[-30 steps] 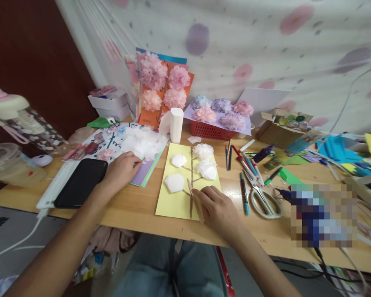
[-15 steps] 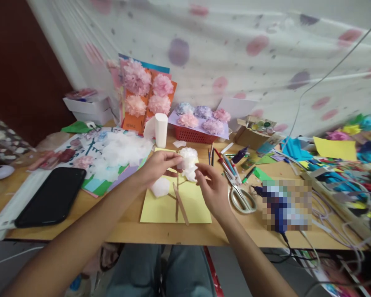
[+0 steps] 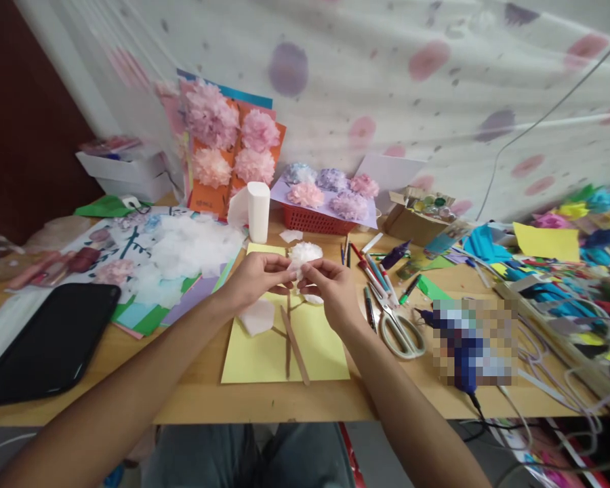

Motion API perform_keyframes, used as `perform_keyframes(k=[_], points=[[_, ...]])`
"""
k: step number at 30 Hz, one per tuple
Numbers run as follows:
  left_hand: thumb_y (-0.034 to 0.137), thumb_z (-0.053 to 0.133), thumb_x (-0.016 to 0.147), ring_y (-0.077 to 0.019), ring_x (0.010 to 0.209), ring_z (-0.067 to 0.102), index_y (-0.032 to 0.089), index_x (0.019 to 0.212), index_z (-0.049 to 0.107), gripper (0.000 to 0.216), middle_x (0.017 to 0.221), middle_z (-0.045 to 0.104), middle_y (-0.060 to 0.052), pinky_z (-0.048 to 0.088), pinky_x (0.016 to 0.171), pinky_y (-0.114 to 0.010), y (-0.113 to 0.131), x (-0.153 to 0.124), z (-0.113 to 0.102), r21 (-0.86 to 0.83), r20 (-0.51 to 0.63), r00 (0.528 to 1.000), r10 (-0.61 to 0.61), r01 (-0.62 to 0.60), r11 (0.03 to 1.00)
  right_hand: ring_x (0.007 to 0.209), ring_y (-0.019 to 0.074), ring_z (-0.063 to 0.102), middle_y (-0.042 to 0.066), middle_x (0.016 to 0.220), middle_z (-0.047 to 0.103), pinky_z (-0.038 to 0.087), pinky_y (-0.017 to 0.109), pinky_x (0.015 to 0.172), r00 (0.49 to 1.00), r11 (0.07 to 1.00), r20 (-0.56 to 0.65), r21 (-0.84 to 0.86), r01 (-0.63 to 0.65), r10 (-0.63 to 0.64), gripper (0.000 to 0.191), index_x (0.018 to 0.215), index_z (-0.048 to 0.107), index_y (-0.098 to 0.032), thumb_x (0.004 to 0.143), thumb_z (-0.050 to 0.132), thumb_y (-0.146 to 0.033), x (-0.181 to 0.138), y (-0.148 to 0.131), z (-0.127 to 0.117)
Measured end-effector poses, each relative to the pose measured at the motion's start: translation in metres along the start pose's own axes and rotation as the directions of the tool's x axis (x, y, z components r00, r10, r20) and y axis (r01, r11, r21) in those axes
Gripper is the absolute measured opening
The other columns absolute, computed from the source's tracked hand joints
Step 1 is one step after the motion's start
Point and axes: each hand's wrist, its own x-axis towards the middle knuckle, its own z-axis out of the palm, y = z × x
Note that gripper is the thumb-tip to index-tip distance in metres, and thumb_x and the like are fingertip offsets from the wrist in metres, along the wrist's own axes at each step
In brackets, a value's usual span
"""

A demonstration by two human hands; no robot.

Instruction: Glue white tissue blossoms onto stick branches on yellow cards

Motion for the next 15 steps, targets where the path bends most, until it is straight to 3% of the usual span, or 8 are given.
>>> perform_keyframes(k=[5,10,15], points=[[0.041,0.078,0.075,-0.0164,0.075,0.068,0.017,0.085,0.077,0.027,0.081,0.073,-0.005,0.059,0.07,-0.03,-0.001,-0.004,-0.006,0.064,-0.019,0.999,0.044,-0.043,0.997,0.061,0.0139,0.067,0.002,0.071,0.073,0.059,0.028,0.063,0.997,0.998,0.064,-0.046,0.053,-0.05,0.035,0.086,0.073,-0.018,0.068,0.085,-0.046,-0.004,-0.002,0.006],[0.043,0.077,0.076,-0.0174,0.077,0.07,0.015,0.084,0.076,0.029,0.082,0.074,-0.007,0.059,0.074,-0.031,0.0,-0.009,-0.01,-0.033,0.009,1.0,-0.003,0.003,0.999,0.066,0.0165,0.07,0.004,0.073,0.075,0.061,0.031,0.067,0.991,0.991,0.092,-0.086,0.1,-0.092,0.032,0.086,0.076,-0.017,0.074,0.081,-0.046,-0.008,-0.001,0.008],[0.039,0.078,0.074,-0.0177,0.077,0.069,0.015,0.084,0.075,0.026,0.082,0.072,-0.006,0.061,0.074,-0.033,0.002,-0.011,-0.005,-0.099,-0.046,0.999,-0.004,0.0,0.995,0.065,0.0147,0.069,0.001,0.075,0.074,0.06,0.031,0.066,0.983,0.978,0.07,-0.103,0.179,-0.172,0.025,0.093,0.076,-0.02,0.078,0.076,-0.04,-0.009,0.003,0.004]])
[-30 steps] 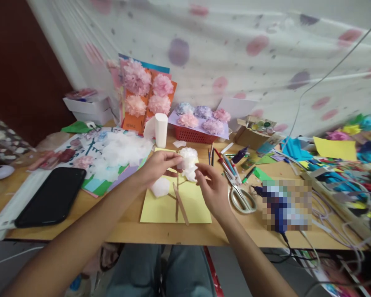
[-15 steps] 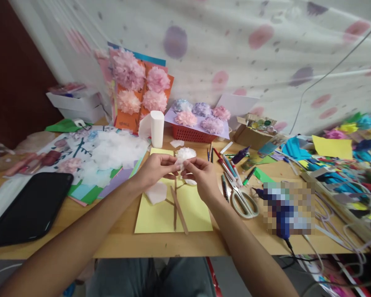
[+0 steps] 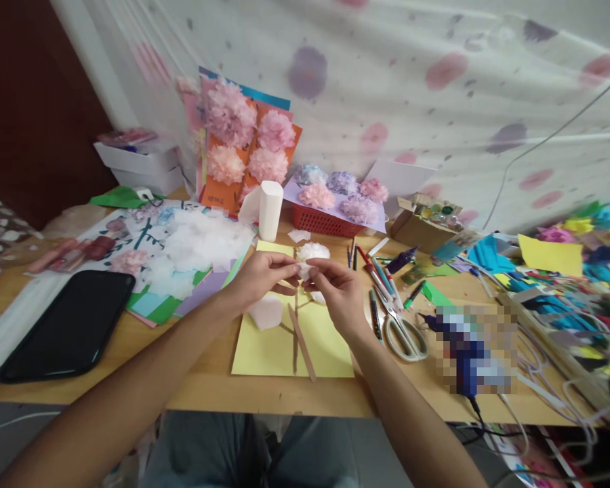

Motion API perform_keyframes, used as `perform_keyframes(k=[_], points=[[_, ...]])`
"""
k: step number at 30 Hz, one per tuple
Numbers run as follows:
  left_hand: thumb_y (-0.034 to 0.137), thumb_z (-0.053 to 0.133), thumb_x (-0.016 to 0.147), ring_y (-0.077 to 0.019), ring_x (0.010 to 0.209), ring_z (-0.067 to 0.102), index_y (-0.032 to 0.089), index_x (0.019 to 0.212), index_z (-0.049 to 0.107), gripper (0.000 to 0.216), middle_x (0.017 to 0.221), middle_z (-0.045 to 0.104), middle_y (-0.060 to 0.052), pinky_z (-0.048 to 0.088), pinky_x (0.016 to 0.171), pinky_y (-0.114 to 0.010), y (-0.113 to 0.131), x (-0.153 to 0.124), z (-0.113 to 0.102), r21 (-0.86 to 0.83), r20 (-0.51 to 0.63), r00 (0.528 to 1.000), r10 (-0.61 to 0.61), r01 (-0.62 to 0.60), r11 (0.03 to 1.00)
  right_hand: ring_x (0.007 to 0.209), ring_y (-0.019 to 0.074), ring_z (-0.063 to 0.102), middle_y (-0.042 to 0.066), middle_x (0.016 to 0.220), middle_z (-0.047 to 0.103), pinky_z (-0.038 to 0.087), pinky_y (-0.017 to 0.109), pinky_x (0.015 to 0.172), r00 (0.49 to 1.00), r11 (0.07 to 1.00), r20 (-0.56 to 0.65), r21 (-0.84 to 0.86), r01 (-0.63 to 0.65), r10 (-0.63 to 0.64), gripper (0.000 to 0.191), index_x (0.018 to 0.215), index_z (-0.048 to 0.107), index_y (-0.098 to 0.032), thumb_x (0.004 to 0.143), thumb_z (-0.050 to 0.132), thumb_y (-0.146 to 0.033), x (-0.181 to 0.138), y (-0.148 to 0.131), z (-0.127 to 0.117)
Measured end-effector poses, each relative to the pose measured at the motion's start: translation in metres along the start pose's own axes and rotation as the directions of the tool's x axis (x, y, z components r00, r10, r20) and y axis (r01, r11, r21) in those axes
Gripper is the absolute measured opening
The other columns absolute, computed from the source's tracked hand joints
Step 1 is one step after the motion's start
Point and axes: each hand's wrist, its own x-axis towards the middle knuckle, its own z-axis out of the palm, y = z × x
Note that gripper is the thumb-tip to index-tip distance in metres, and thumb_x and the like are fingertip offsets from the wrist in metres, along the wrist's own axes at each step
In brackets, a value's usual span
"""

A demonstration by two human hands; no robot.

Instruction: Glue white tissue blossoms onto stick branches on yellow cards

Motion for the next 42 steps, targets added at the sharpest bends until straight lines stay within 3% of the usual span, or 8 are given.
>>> perform_keyframes(k=[5,16,25,31,37,42], points=[[0.031,0.079,0.072,-0.016,0.076,0.069,0.016,0.092,0.075,0.026,0.081,0.071,-0.003,0.062,0.078,-0.035,-0.001,-0.001,0.002,-0.081,-0.02,1.0,0.02,-0.022,0.996,0.066,0.0143,0.069,0.0,0.075,0.072,0.06,0.031,0.067,0.998,0.999,0.051,0.018,0.032,-0.033,0.016,0.085,0.075,-0.022,0.082,0.071,-0.036,-0.003,0.001,-0.001],[0.028,0.075,0.071,-0.0159,0.072,0.068,0.015,0.086,0.073,0.02,0.077,0.071,-0.003,0.063,0.072,-0.034,0.003,-0.002,0.002,-0.095,-0.015,0.999,0.045,-0.046,0.994,0.066,0.0139,0.069,0.0,0.073,0.072,0.059,0.03,0.067,0.995,0.995,0.095,0.095,0.014,-0.023,0.01,0.081,0.076,-0.021,0.081,0.071,-0.03,-0.005,-0.001,0.0],[0.036,0.085,0.067,-0.0164,0.072,0.069,0.014,0.084,0.072,0.03,0.076,0.071,-0.002,0.063,0.075,-0.036,0.002,-0.001,0.003,-0.101,-0.015,0.999,0.037,-0.038,0.994,0.071,0.0135,0.069,0.001,0.081,0.073,0.058,0.028,0.069,0.98,0.99,0.138,0.021,0.142,-0.143,0.013,0.082,0.077,-0.022,0.082,0.064,-0.02,-0.006,0.001,-0.002],[0.037,0.085,0.07,-0.0151,0.076,0.069,0.015,0.089,0.074,0.031,0.083,0.072,-0.002,0.062,0.068,-0.028,-0.005,0.002,-0.001,-0.004,-0.036,0.995,0.094,-0.095,0.996,0.075,0.0155,0.071,0.0,0.086,0.071,0.06,0.03,0.071,0.996,0.997,0.092,0.075,0.008,-0.015,0.021,0.099,0.07,-0.024,0.085,0.072,-0.04,-0.004,0.0,-0.007],[0.037,0.082,0.071,-0.0161,0.077,0.07,0.015,0.088,0.074,0.029,0.084,0.073,-0.004,0.062,0.067,-0.028,-0.003,0.001,-0.001,0.075,-0.041,0.99,0.136,-0.133,0.988,0.064,0.014,0.067,0.001,0.073,0.071,0.056,0.028,0.063,0.984,0.99,0.116,0.021,-0.138,0.135,0.03,0.084,0.069,-0.02,0.073,0.083,-0.044,0.0,0.0,-0.005],[0.038,0.081,0.072,-0.0159,0.076,0.07,0.014,0.089,0.075,0.03,0.084,0.073,-0.004,0.062,0.068,-0.029,-0.005,0.002,-0.001,0.068,-0.056,0.991,0.122,-0.118,0.991,0.062,0.0136,0.066,0.0,0.07,0.071,0.056,0.028,0.064,0.986,0.987,0.074,0.038,-0.154,0.151,0.03,0.082,0.07,-0.02,0.069,0.085,-0.043,0.001,0.002,-0.005]])
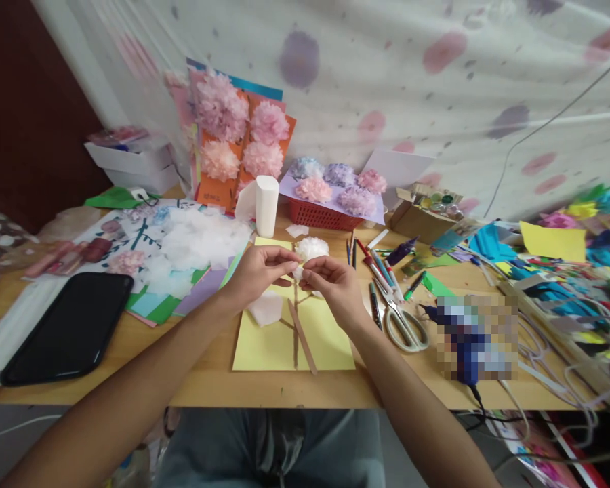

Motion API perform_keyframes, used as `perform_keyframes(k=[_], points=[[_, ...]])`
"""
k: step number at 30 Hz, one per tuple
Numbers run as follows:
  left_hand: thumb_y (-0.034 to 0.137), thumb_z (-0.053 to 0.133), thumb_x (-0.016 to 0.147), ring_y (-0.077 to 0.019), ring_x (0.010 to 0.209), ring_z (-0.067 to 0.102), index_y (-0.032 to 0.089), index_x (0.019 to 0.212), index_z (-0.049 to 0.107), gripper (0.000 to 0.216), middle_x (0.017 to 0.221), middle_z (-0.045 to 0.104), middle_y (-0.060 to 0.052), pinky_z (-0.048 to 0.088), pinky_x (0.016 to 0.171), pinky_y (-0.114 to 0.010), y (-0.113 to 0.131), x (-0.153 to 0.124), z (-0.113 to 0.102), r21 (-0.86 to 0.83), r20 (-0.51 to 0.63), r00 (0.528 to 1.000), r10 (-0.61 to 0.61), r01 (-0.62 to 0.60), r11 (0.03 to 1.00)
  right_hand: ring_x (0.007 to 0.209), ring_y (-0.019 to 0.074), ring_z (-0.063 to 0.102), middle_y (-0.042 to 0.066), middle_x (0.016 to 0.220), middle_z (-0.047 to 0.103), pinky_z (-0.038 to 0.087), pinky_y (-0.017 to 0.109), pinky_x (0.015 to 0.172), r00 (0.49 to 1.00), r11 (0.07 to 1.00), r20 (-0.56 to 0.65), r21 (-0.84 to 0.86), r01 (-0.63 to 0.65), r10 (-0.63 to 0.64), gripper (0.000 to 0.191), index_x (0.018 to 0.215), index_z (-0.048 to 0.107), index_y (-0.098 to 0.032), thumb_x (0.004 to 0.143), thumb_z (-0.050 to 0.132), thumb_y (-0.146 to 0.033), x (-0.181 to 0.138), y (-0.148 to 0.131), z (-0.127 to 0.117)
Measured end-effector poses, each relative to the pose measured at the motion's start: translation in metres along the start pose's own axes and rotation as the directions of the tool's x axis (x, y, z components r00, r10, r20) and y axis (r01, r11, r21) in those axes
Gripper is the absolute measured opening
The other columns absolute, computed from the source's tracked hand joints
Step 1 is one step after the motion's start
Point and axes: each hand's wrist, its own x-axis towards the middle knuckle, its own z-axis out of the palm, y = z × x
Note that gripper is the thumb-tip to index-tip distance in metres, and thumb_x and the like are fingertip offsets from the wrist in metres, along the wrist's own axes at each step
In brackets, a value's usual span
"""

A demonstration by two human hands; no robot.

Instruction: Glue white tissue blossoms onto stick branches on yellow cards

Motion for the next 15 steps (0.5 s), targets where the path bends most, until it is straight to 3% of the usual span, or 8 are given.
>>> perform_keyframes(k=[4,8,15], points=[[0.039,0.08,0.073,-0.0154,0.078,0.069,0.014,0.089,0.075,0.03,0.084,0.073,-0.004,0.062,0.068,-0.027,-0.0026,0.0005,-0.0005,-0.002,0.009,1.0,0.007,-0.007,1.0,0.068,0.0143,0.068,0.001,0.076,0.073,0.057,0.028,0.067,0.999,0.999,0.038,-0.03,-0.027,0.028,0.032,0.09,0.074,-0.02,0.074,0.082,-0.046,-0.0001,-0.0008,-0.001],[0.041,0.081,0.073,-0.0159,0.077,0.069,0.015,0.091,0.075,0.032,0.085,0.073,-0.004,0.062,0.067,-0.028,-0.003,0.0004,0.0005,-0.006,0.042,0.999,-0.006,0.007,1.0,0.065,0.0132,0.065,0.001,0.07,0.07,0.054,0.026,0.063,0.998,0.997,0.062,-0.076,-0.023,0.028,0.028,0.08,0.073,-0.019,0.076,0.081,-0.046,0.0009,0.0033,-0.0026],[0.052,0.081,0.073,-0.0166,0.076,0.068,0.014,0.091,0.075,0.042,0.082,0.072,-0.005,0.062,0.065,-0.028,-0.0009,-0.0012,0.0047,-0.088,0.039,0.996,-0.083,0.086,0.992,0.062,0.0133,0.063,0.001,0.067,0.069,0.053,0.028,0.064,1.0,1.0,-0.012,-0.015,-0.005,0.005,0.028,0.073,0.07,-0.02,0.073,0.082,-0.044,-0.0011,0.002,-0.0007]])
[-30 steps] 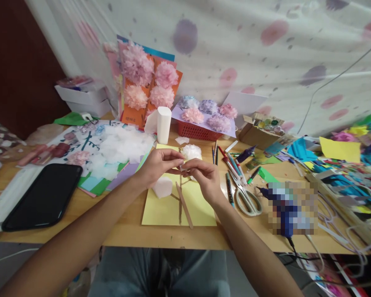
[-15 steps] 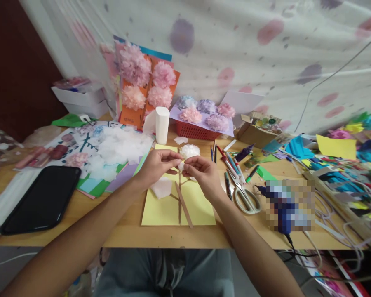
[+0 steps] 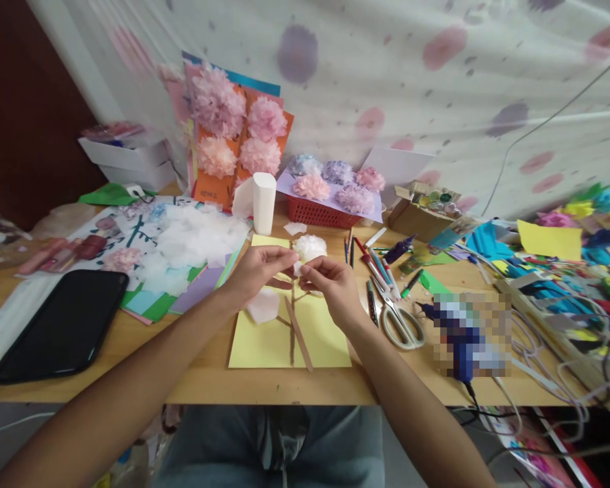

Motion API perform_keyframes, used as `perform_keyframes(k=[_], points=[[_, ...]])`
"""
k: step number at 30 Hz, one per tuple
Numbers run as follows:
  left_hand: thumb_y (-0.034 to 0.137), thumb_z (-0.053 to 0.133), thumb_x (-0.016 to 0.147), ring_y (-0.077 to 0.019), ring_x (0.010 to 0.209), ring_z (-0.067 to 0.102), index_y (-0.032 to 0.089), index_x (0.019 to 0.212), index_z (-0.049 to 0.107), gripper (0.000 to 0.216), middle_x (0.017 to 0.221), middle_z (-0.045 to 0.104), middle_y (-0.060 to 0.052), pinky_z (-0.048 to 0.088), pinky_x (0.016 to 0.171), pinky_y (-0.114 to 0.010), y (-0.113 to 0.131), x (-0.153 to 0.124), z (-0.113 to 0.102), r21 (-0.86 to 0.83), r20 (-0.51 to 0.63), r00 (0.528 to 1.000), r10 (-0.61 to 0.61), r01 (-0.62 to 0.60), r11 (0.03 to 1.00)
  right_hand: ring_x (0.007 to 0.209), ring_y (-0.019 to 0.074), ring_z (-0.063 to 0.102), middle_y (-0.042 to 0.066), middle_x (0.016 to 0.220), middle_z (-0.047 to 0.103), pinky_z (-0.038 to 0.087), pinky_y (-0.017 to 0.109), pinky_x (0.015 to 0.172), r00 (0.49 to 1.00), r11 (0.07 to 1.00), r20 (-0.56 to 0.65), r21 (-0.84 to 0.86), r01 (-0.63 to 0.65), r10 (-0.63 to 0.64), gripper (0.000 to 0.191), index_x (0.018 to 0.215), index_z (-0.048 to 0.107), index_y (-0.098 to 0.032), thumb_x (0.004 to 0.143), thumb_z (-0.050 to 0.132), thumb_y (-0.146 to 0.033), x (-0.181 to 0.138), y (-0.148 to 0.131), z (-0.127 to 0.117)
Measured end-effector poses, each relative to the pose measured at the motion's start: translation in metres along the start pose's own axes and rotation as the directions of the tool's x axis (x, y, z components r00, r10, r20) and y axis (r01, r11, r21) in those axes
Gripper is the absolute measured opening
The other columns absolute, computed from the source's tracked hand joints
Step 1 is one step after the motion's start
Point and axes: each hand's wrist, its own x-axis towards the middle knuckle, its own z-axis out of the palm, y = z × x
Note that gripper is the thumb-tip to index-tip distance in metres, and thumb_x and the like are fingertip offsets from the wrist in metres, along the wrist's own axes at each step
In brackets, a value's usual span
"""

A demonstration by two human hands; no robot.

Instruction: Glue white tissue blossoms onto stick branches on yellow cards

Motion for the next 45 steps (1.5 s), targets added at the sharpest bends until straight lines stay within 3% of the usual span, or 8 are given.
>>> perform_keyframes(k=[4,8,12,16,22,30,34,45], points=[[0.043,0.085,0.068,-0.0167,0.08,0.07,0.014,0.088,0.074,0.037,0.086,0.072,-0.005,0.062,0.072,-0.029,-0.0023,-0.0007,0.0017,0.021,0.041,0.999,0.0,-0.001,1.0,0.062,0.0136,0.063,0.001,0.067,0.07,0.054,0.029,0.065,0.998,0.999,-0.054,0.026,0.045,-0.044,0.025,0.073,0.071,-0.02,0.073,0.082,-0.043,-0.0006,0.0,0.0028],[0.038,0.083,0.069,-0.0154,0.077,0.07,0.014,0.084,0.072,0.031,0.083,0.071,-0.003,0.062,0.076,-0.031,-0.0045,0.0004,0.0005,0.018,0.02,1.0,0.021,-0.022,1.0,0.07,0.016,0.066,0.003,0.074,0.072,0.055,0.031,0.07,0.998,0.997,-0.016,-0.056,0.056,-0.057,0.025,0.077,0.073,-0.02,0.077,0.078,-0.044,0.0001,0.0008,0.0012],[0.034,0.079,0.071,-0.013,0.073,0.066,0.014,0.08,0.07,0.024,0.077,0.066,-0.001,0.063,0.072,-0.029,-0.0048,0.0018,-0.0019,0.084,0.046,0.998,0.033,-0.037,0.996,0.078,0.0174,0.067,0.004,0.085,0.073,0.054,0.03,0.071,0.988,0.971,-0.029,-0.195,0.141,-0.15,0.024,0.087,0.073,-0.02,0.077,0.077,-0.041,0.0001,-0.0027,-0.0009],[0.033,0.076,0.073,-0.0132,0.075,0.065,0.015,0.08,0.068,0.021,0.077,0.063,0.0,0.063,0.066,-0.026,-0.0041,0.0007,-0.0022,0.163,0.074,0.997,0.009,-0.021,0.986,0.076,0.0175,0.067,0.004,0.083,0.073,0.054,0.03,0.07,0.99,0.963,0.008,-0.233,0.138,-0.14,0.022,0.085,0.072,-0.019,0.076,0.078,-0.039,0.0004,-0.0016,-0.0008],[0.039,0.077,0.075,-0.019,0.085,0.07,0.015,0.085,0.067,0.027,0.086,0.07,-0.005,0.063,0.065,-0.029,-0.0044,-0.0009,0.0004,0.132,0.08,0.997,-0.007,-0.004,0.991,0.071,0.016,0.066,0.002,0.077,0.07,0.057,0.031,0.071,0.996,0.99,0.004,-0.107,0.092,-0.092,0.019,0.079,0.069,-0.021,0.078,0.077,-0.037,0.002,0.0051,-0.002],[0.033,0.076,0.074,-0.0161,0.078,0.07,0.016,0.084,0.066,0.022,0.083,0.071,-0.004,0.062,0.065,-0.027,-0.0057,0.0007,0.0002,0.088,0.055,0.998,0.009,-0.013,0.996,0.072,0.014,0.066,0.0,0.08,0.073,0.058,0.03,0.071,0.998,0.998,0.011,0.033,0.055,-0.055,0.022,0.09,0.075,-0.022,0.074,0.081,-0.035,0.0014,0.0028,0.0003],[0.031,0.074,0.074,-0.0146,0.074,0.069,0.017,0.085,0.066,0.02,0.08,0.07,-0.002,0.061,0.063,-0.027,-0.0035,-0.0002,-0.0006,0.062,0.044,0.999,0.028,-0.031,0.998,0.073,0.0145,0.068,0.0,0.079,0.073,0.059,0.031,0.075,0.999,0.996,0.026,0.082,0.037,-0.039,0.013,0.08,0.076,-0.023,0.073,0.08,-0.033,0.0004,0.0007,0.0008],[0.031,0.071,0.074,-0.0162,0.075,0.069,0.015,0.08,0.071,0.017,0.076,0.07,-0.003,0.064,0.071,-0.032,0.0024,-0.0025,0.0019,0.029,0.04,0.996,0.075,-0.077,0.997,0.075,0.015,0.066,0.0,0.078,0.07,0.057,0.032,0.078,0.99,0.99,0.023,-0.002,0.138,-0.138,0.004,0.077,0.073,-0.022,0.075,0.073,-0.026,-0.0003,-0.0011,-0.0004]])
